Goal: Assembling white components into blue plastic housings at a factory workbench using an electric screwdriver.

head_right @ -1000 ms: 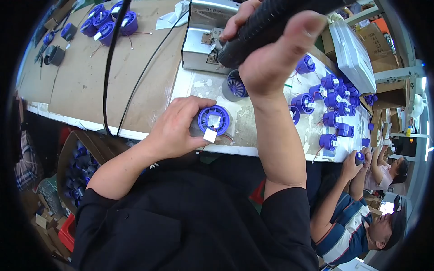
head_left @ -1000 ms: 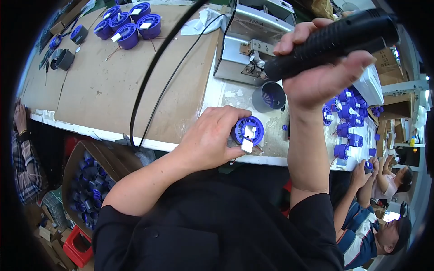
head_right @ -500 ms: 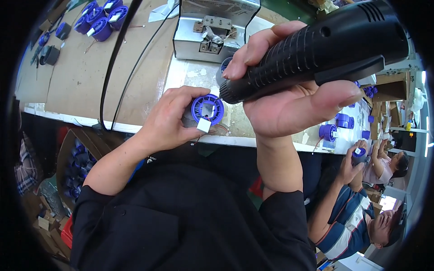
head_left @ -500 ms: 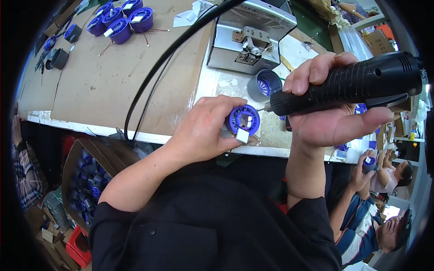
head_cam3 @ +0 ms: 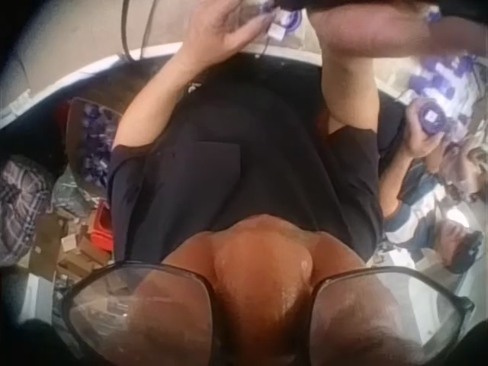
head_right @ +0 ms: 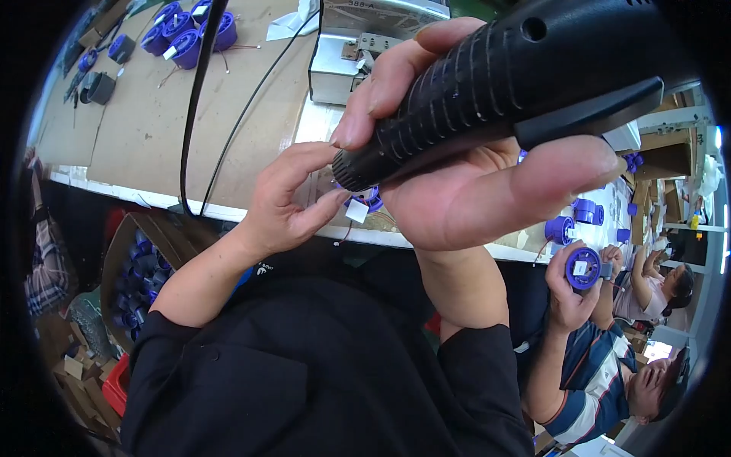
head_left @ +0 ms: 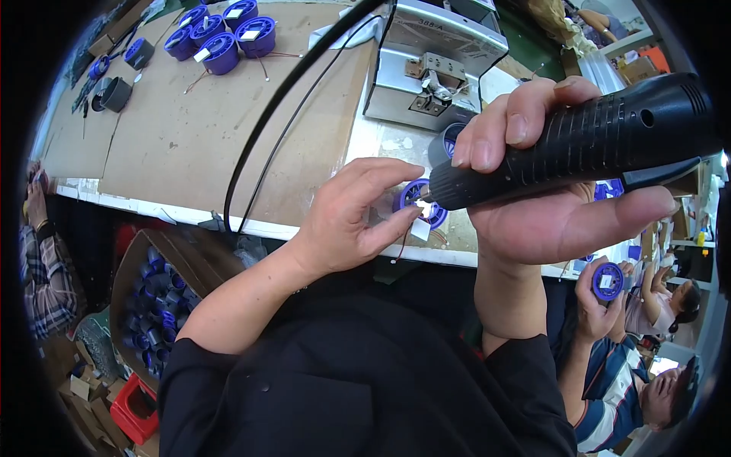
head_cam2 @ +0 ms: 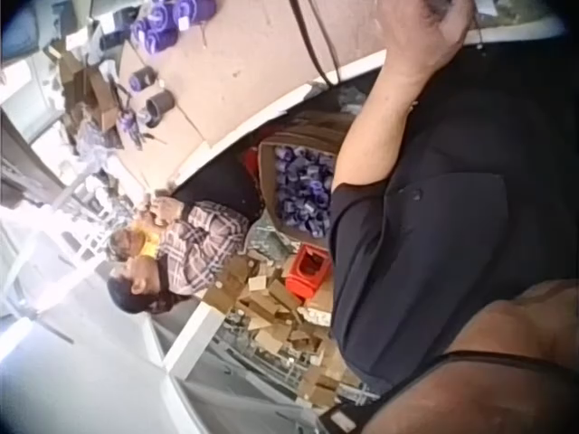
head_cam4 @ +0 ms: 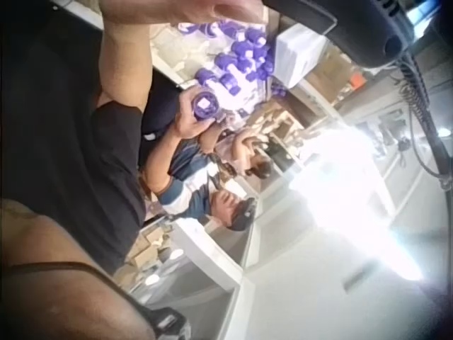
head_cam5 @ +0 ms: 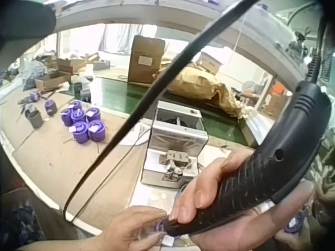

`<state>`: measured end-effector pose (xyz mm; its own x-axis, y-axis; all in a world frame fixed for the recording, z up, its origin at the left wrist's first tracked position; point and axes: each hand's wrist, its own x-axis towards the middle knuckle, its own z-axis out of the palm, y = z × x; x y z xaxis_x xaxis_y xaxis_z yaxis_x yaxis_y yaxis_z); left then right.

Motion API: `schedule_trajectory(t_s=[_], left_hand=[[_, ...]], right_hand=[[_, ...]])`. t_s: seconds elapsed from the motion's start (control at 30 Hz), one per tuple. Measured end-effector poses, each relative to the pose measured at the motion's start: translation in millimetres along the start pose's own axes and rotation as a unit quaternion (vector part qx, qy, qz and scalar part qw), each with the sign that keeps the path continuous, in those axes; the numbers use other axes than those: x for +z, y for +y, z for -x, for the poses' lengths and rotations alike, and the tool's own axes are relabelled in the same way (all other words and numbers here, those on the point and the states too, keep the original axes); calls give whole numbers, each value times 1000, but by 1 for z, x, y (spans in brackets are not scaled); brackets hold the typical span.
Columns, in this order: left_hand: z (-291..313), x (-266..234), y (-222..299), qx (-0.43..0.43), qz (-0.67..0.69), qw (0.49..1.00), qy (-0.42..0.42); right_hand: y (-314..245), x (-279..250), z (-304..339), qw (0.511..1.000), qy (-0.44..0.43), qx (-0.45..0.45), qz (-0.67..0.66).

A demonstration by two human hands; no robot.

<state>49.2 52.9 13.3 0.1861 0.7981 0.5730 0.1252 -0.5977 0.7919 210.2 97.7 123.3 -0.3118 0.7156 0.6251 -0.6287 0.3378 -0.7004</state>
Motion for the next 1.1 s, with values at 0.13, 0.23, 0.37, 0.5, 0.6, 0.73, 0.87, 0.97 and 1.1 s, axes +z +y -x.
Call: schedule_trajectory(t_s=[0.13, 0.23, 0.37, 0.5, 0.6, 0.73, 0.87, 0.97, 1.1], left_hand=[[-1, -2, 2, 6, -4, 1000, -7], [-1, -2, 1, 12, -9, 1000, 0], [-1, -1, 0, 20, -14, 1000, 6], [-1, -1, 0, 24, -16, 1000, 8], [-1, -2, 1, 26, -17, 999, 8], [0, 0, -1, 28, -18, 999, 5], [0, 0, -1, 30, -23, 999, 1], [-1, -1, 0, 32, -33, 999, -4], [-1, -2, 1, 35, -40, 999, -8]], right_hand=[[4, 1, 1, 1000, -4, -7, 13], [6, 1, 2, 1000, -3, -8, 19], [8, 0, 3, 999, -6, -12, 32], [9, -1, 3, 998, -17, -24, 55], [9, -1, 3, 998, -21, -24, 52], [8, -1, 2, 998, -16, -23, 56], [8, 2, 4, 998, 10, -16, 55], [10, 8, 8, 997, 70, 5, 39], [10, 2, 7, 999, 29, -1, 43]])
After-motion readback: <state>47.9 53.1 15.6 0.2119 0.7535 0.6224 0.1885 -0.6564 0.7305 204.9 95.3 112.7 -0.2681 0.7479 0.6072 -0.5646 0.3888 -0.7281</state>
